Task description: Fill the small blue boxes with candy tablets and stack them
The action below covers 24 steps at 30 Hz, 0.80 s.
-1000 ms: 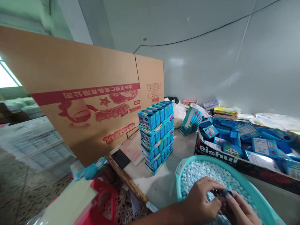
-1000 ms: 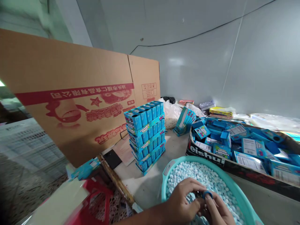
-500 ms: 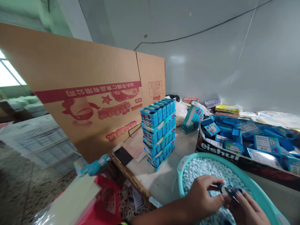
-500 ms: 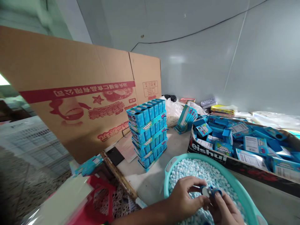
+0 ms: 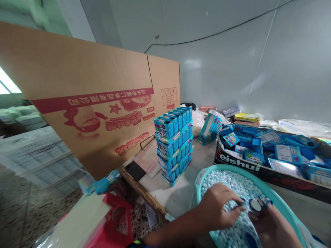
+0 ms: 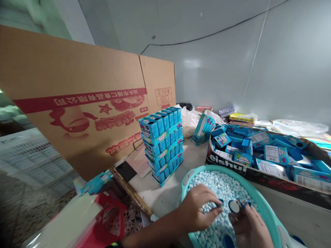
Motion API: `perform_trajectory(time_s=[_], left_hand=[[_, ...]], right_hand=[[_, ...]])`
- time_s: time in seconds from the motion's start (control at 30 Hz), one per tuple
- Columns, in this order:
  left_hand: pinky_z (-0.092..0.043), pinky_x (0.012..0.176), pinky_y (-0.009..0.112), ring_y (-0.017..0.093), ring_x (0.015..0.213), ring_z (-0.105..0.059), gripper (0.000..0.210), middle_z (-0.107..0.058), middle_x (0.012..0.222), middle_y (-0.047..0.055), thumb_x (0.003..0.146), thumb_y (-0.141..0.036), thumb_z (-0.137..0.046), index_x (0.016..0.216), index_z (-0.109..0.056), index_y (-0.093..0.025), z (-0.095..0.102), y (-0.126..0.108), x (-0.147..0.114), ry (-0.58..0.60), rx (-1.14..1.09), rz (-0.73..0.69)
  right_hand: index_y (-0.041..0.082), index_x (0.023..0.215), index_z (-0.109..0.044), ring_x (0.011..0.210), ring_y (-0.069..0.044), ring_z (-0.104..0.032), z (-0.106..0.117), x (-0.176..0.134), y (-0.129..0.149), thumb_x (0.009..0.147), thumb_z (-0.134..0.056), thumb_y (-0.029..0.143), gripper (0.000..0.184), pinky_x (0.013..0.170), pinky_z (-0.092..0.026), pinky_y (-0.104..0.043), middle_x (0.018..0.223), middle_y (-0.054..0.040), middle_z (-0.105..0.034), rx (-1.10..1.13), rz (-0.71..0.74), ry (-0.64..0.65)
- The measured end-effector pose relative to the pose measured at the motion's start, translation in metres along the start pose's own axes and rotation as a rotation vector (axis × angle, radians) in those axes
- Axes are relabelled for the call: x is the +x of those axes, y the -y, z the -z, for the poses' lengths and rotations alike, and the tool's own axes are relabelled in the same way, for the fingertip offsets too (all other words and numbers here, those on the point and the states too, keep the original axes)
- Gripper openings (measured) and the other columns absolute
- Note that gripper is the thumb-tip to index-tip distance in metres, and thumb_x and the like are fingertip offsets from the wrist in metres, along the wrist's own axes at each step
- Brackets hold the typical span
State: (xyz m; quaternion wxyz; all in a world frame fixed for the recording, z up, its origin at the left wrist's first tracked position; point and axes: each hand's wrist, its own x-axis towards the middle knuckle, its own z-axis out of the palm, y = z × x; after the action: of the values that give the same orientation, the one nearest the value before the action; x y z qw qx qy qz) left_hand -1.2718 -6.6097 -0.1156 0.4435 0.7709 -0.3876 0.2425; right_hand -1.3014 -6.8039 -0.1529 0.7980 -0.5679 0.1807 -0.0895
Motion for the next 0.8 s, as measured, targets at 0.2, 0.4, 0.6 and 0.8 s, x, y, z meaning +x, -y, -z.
perform_trajectory(time_s=[0.2, 0.4, 0.6, 0.8], left_hand=[[-0.055, 0.082, 0.033, 0.019, 0.088, -0.072, 0.007, -0.078, 0.094, 0.004, 0.096, -0.020, -0.074, 0.101, -0.070, -0.022, 0.182, -0.020, 0.083, -0.380, 0.697, -0.289], [-0.050, 0.089, 0.041, 0.022, 0.087, -0.070, 0.013, -0.080, 0.093, 0.004, 0.098, -0.024, -0.063, 0.087, -0.070, -0.021, 0.281, -0.015, 0.132, -0.137, 0.916, -0.094], [-0.048, 0.090, 0.043, 0.025, 0.091, -0.067, 0.026, -0.078, 0.094, 0.006, 0.100, -0.045, -0.063, 0.090, -0.067, -0.021, 0.280, 0.004, 0.126, -0.108, 0.888, -0.119], [-0.052, 0.089, 0.045, 0.028, 0.090, -0.065, 0.037, -0.073, 0.092, 0.008, 0.089, -0.058, -0.074, 0.091, -0.065, -0.022, 0.273, 0.026, 0.126, -0.184, 0.992, -0.268]], right_hand=[[0.021, 0.078, -0.068, 0.059, -0.012, -0.063, -0.017, -0.008, 0.012, 0.032, -0.102, 0.040, 0.061, 0.049, -0.059, -0.022, 0.074, 0.0049, -0.069, 0.381, -0.276, -0.126], [0.025, 0.074, -0.070, 0.055, -0.019, -0.067, -0.005, 0.006, -0.003, 0.043, -0.101, 0.049, 0.050, 0.046, -0.061, -0.032, 0.071, -0.0023, -0.073, 0.255, -0.230, -0.027], [0.026, 0.083, -0.072, 0.058, -0.027, -0.073, 0.003, 0.015, -0.017, 0.079, -0.080, 0.061, 0.036, 0.051, -0.063, -0.037, 0.073, -0.0075, -0.076, -0.026, 0.159, 0.169], [0.024, 0.081, -0.070, 0.057, -0.025, -0.072, -0.008, 0.005, -0.012, 0.081, -0.075, 0.064, 0.040, 0.049, -0.062, -0.033, 0.071, -0.0062, -0.076, -0.090, 0.197, 0.057]])
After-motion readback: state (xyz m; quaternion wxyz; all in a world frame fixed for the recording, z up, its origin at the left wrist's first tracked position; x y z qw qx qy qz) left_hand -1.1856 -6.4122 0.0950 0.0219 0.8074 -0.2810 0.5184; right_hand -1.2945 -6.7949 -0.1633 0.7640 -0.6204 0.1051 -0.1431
